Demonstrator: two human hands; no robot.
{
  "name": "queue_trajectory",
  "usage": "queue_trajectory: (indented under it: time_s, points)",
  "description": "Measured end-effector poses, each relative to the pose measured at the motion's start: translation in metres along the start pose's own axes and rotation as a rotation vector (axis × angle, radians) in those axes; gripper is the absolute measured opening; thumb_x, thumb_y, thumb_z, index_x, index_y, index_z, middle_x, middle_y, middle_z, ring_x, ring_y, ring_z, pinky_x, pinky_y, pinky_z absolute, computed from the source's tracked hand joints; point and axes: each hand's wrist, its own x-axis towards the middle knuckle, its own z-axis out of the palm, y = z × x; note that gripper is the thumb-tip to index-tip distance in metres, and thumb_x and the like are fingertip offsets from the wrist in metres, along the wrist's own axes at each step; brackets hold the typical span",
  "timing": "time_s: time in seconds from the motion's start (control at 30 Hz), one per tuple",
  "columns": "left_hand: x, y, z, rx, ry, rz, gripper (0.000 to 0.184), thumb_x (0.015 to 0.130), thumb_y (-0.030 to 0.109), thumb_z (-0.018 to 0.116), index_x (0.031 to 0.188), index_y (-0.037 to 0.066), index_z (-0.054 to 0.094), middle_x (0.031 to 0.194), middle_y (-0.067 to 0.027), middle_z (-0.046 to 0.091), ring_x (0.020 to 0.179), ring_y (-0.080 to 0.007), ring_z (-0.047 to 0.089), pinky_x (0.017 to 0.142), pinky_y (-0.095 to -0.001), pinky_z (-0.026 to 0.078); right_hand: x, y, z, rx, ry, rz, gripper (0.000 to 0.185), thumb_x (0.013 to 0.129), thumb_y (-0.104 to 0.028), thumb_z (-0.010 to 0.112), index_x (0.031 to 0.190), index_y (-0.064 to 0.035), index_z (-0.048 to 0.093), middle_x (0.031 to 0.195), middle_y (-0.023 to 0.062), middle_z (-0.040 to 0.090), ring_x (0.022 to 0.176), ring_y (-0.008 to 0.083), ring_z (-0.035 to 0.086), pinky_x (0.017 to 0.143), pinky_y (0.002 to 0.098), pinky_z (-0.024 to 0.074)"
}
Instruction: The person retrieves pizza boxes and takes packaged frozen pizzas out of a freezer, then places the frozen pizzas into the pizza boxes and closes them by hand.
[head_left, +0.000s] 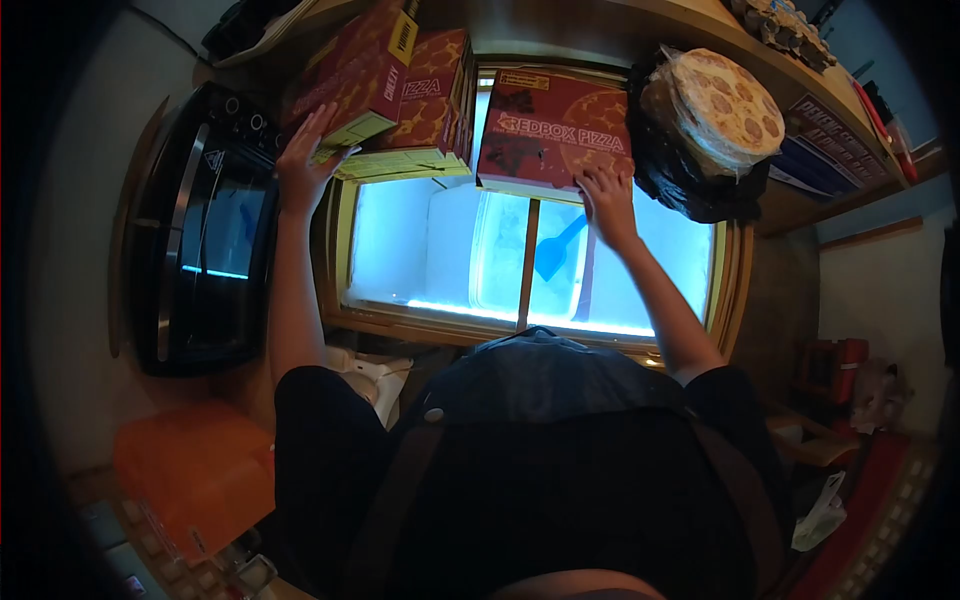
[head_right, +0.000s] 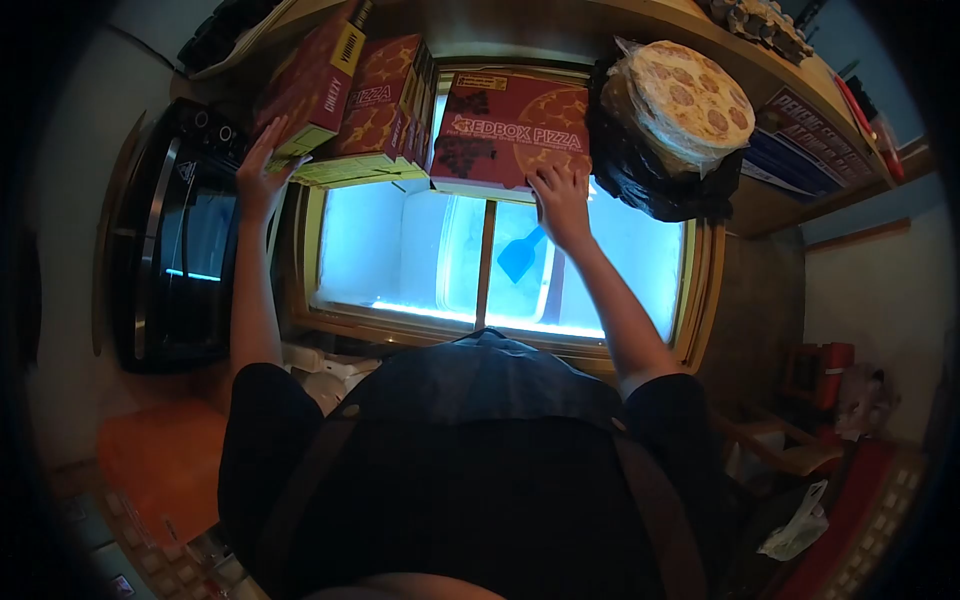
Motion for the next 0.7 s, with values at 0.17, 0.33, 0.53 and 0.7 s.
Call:
queue_trajectory:
  time_s: [0.17, 0.33, 0.53, 0.7]
  points:
    - [0.032, 0.103, -0.019, -0.402, 0.149, -0.021, 0.062, 0.07, 0.021, 0.075, 0.125, 0.004, 0.05, 0.121, -0.016, 0.055, 0.107, -0.0252, 0.057, 0.09, -0.0383, 0.047, -0.006, -0.007, 0.001, -0.042, 0.12, 0.039, 0.042, 0.072, -0.001, 0.063, 0.112, -0.0102, 0.056, 0.116, 0.0092, 0.053, 0.115, 0.0305, 0.046, 0.098, 0.0518, 0.0298]
    - [0.037, 0.197, 0.022, -0.486, 0.154, 0.326, 0.063, 0.065, 0.023, 0.076, 0.121, 0.004, 0.054, 0.128, -0.017, 0.049, 0.119, -0.0321, 0.047, 0.1, -0.0429, 0.037, -0.015, 0.006, -0.008, 0.244, 0.261, 0.127, 0.036, 0.073, -0.002, 0.063, 0.108, -0.0072, 0.057, 0.111, 0.012, 0.056, 0.11, 0.0309, 0.05, 0.095, 0.0457, 0.0354]
    - [-0.01, 0.228, 0.143, -0.093, -0.168, 0.192, 0.069, 0.065, 0.028, 0.077, 0.128, 0.025, 0.049, 0.125, -0.0112, 0.051, 0.118, -0.0336, 0.046, 0.097, -0.0474, 0.037, -0.054, 0.033, -0.026, 0.476, 0.436, 0.454, 0.021, 0.076, -0.002, 0.056, 0.096, -0.0006, 0.06, 0.095, 0.0158, 0.06, 0.089, 0.0316, 0.058, 0.08, 0.0361, 0.045]
    - [-0.023, 0.224, 0.181, -0.182, -0.327, 0.168, 0.068, 0.066, 0.032, 0.075, 0.127, 0.021, 0.048, 0.13, -0.0103, 0.046, 0.125, -0.0329, 0.038, 0.103, -0.0521, 0.027, -0.057, 0.017, -0.054, 0.364, 0.479, 0.355, 0.022, 0.074, 0.003, 0.057, 0.095, -0.002, 0.061, 0.095, 0.0141, 0.059, 0.094, 0.0301, 0.056, 0.082, 0.0372, 0.0452]
